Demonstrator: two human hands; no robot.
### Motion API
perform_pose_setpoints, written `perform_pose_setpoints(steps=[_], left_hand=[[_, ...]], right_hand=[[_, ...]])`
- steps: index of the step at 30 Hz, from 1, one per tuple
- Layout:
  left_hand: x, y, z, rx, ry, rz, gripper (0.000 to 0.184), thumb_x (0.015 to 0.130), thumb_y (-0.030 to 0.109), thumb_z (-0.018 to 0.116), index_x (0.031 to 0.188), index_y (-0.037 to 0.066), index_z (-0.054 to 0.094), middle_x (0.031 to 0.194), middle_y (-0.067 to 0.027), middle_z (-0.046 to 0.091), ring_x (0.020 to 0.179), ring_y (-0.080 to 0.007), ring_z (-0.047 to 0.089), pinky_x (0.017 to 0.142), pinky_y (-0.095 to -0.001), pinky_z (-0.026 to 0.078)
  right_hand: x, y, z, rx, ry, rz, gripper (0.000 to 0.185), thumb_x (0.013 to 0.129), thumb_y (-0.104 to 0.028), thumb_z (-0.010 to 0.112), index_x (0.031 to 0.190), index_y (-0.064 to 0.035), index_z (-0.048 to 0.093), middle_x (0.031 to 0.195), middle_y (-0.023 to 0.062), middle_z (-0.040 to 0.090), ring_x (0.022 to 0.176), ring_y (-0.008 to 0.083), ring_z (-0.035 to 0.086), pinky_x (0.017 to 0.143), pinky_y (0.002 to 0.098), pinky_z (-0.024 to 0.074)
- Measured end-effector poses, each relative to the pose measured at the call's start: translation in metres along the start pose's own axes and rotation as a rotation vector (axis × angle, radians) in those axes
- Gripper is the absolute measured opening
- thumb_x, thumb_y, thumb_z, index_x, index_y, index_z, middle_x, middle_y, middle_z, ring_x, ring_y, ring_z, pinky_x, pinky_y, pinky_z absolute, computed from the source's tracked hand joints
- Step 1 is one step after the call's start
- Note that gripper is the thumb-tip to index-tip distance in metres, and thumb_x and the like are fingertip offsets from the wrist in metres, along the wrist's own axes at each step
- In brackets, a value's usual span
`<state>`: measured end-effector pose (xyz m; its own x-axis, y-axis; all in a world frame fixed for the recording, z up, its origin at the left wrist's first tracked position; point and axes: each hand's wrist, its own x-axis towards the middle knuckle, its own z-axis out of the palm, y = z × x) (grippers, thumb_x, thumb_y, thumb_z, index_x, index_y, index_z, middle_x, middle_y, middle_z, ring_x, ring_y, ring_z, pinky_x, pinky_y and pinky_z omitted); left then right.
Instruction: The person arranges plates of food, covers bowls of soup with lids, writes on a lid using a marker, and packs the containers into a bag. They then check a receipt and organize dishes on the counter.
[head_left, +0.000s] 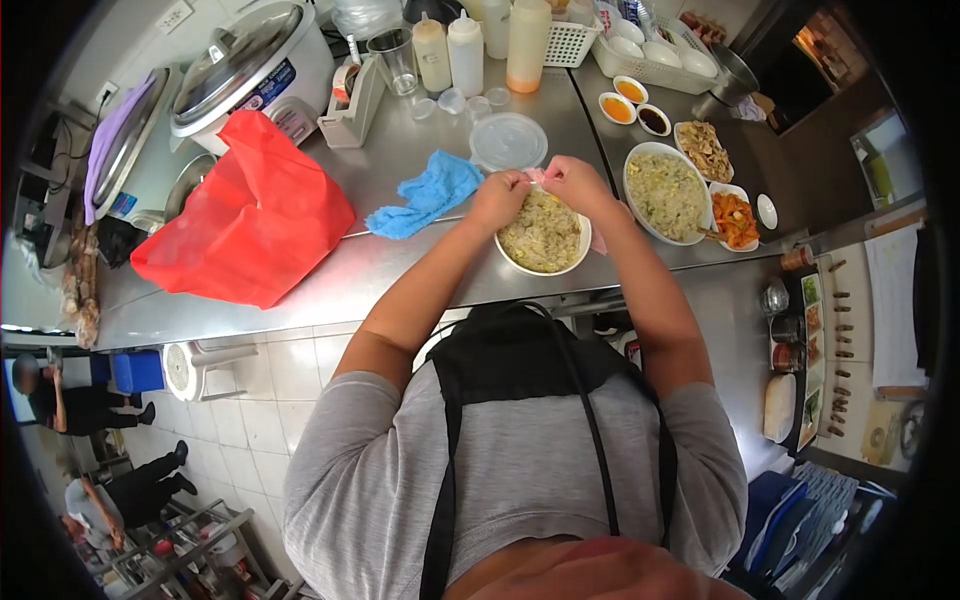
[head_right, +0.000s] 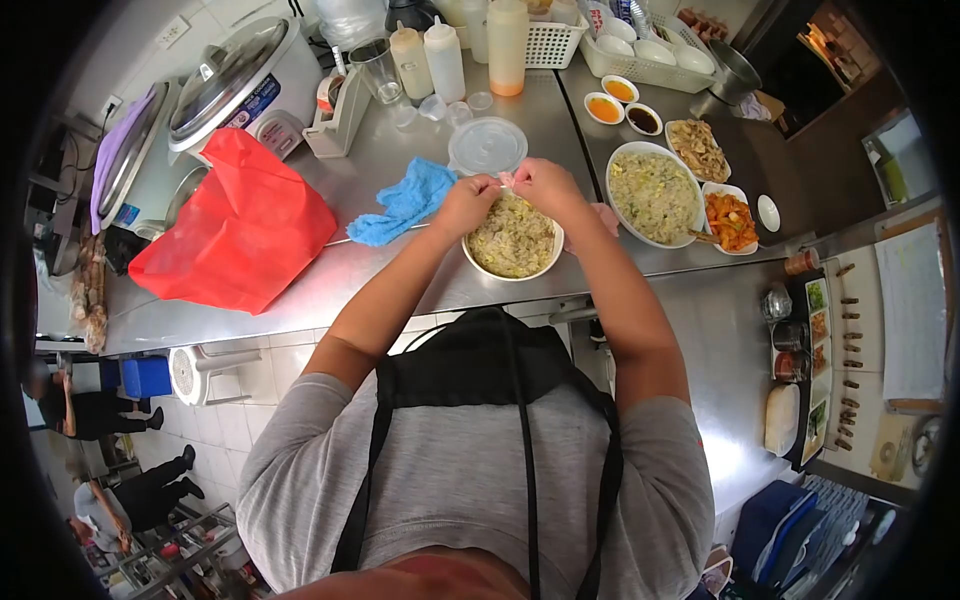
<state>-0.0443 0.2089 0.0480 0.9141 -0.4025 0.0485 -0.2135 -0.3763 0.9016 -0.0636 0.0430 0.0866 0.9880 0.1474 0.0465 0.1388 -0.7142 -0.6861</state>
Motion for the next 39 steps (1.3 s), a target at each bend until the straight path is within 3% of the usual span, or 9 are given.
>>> perform_pose_setpoints(steps=[2, 5, 9, 15, 21, 27, 30, 34, 39], left_hand=[[0.000, -0.001, 0.000, 0.001, -0.007, -0.011, 0.018, 0.079, 0.016, 0.050, 0.083, 0.000, 0.058, 0.068, -0.0069, 0.058, 0.061, -0.0127, 0.052, 0.059, -0.0271, 0.043], [0.000, -0.002, 0.000, -0.020, -0.001, -0.012, 0.018, 0.079, 0.016, 0.050, 0.082, 0.000, 0.058, 0.067, -0.0067, 0.058, 0.061, -0.0125, 0.052, 0.059, -0.0269, 0.042], [0.002, -0.008, 0.003, -0.041, 0.007, 0.004, 0.018, 0.079, 0.016, 0.051, 0.083, 0.000, 0.057, 0.068, -0.0063, 0.058, 0.061, -0.0119, 0.052, 0.059, -0.0268, 0.042], [0.002, -0.006, 0.003, -0.048, -0.002, -0.002, 0.018, 0.079, 0.016, 0.050, 0.083, 0.000, 0.057, 0.068, -0.0056, 0.057, 0.062, -0.0113, 0.051, 0.059, -0.0264, 0.042], [0.001, -0.005, 0.004, 0.004, 0.036, 0.016, 0.017, 0.080, 0.016, 0.049, 0.082, 0.001, 0.057, 0.066, -0.0065, 0.056, 0.061, -0.0126, 0.052, 0.059, -0.0277, 0.042], [-0.007, -0.006, 0.011, 0.102, 0.206, 0.032, 0.017, 0.078, 0.017, 0.050, 0.077, 0.001, 0.056, 0.063, -0.0070, 0.056, 0.059, -0.0130, 0.052, 0.056, -0.0283, 0.042], [0.001, -0.009, 0.002, 0.123, 0.022, -0.185, 0.017, 0.077, 0.018, 0.051, 0.075, 0.001, 0.056, 0.063, -0.0078, 0.056, 0.058, -0.0132, 0.053, 0.055, -0.0277, 0.042], [0.017, 0.009, 0.000, 0.131, -0.094, 0.007, 0.017, 0.077, 0.018, 0.052, 0.075, 0.002, 0.056, 0.061, -0.0080, 0.055, 0.058, -0.0131, 0.052, 0.054, -0.0273, 0.041], [0.030, 0.015, 0.011, 0.169, -0.170, 0.124, 0.016, 0.077, 0.018, 0.051, 0.076, 0.002, 0.056, 0.065, -0.0107, 0.056, 0.059, -0.0181, 0.054, 0.057, -0.0305, 0.042]], right_hand=[[-0.003, -0.004, -0.006, -0.105, 0.024, -0.198, 0.020, 0.070, -0.018, 0.062, 0.079, -0.0012, 0.056, 0.072, 0.0079, 0.059, 0.066, 0.0151, 0.056, 0.061, 0.0271, 0.0440], [-0.005, -0.030, -0.031, 0.110, -0.121, 0.131, 0.023, 0.070, -0.022, 0.064, 0.078, -0.0011, 0.058, 0.073, 0.0072, 0.059, 0.068, 0.0143, 0.056, 0.063, 0.0272, 0.0438], [0.008, 0.002, -0.031, 0.260, 0.111, 0.145, 0.029, 0.069, -0.028, 0.066, 0.080, -0.0006, 0.062, 0.070, 0.0072, 0.059, 0.065, 0.0138, 0.055, 0.062, 0.0269, 0.0441], [0.011, -0.014, -0.016, 0.241, -0.161, 0.259, 0.026, 0.069, -0.024, 0.065, 0.079, -0.0001, 0.061, 0.070, 0.0086, 0.060, 0.063, 0.0157, 0.056, 0.059, 0.0284, 0.0444], [0.006, -0.011, -0.008, -0.101, -0.060, 0.120, 0.019, 0.068, -0.019, 0.061, 0.066, -0.0017, 0.055, 0.066, 0.0132, 0.058, 0.060, 0.0235, 0.056, 0.057, 0.0323, 0.0440], [-0.027, -0.012, -0.033, -0.257, -0.115, 0.264, 0.019, 0.063, -0.019, 0.061, 0.064, -0.0015, 0.053, 0.064, 0.0128, 0.057, 0.059, 0.0236, 0.055, 0.055, 0.0322, 0.0435], [-0.029, 0.019, -0.053, -0.040, -0.046, 0.230, 0.020, 0.061, -0.020, 0.062, 0.064, -0.0014, 0.054, 0.061, 0.0109, 0.056, 0.058, 0.0198, 0.054, 0.054, 0.0304, 0.0435], [-0.025, 0.019, -0.049, 0.276, -0.014, 0.111, 0.020, 0.066, -0.019, 0.060, 0.075, -0.0013, 0.058, 0.067, 0.0092, 0.057, 0.063, 0.0167, 0.055, 0.058, 0.0285, 0.0439], [-0.024, 0.018, -0.026, -0.102, -0.027, -0.134, 0.019, 0.074, -0.016, 0.055, 0.091, -0.0083, 0.060, 0.082, 0.0075, 0.058, 0.075, 0.0215, 0.056, 0.065, 0.0310, 0.0449]])
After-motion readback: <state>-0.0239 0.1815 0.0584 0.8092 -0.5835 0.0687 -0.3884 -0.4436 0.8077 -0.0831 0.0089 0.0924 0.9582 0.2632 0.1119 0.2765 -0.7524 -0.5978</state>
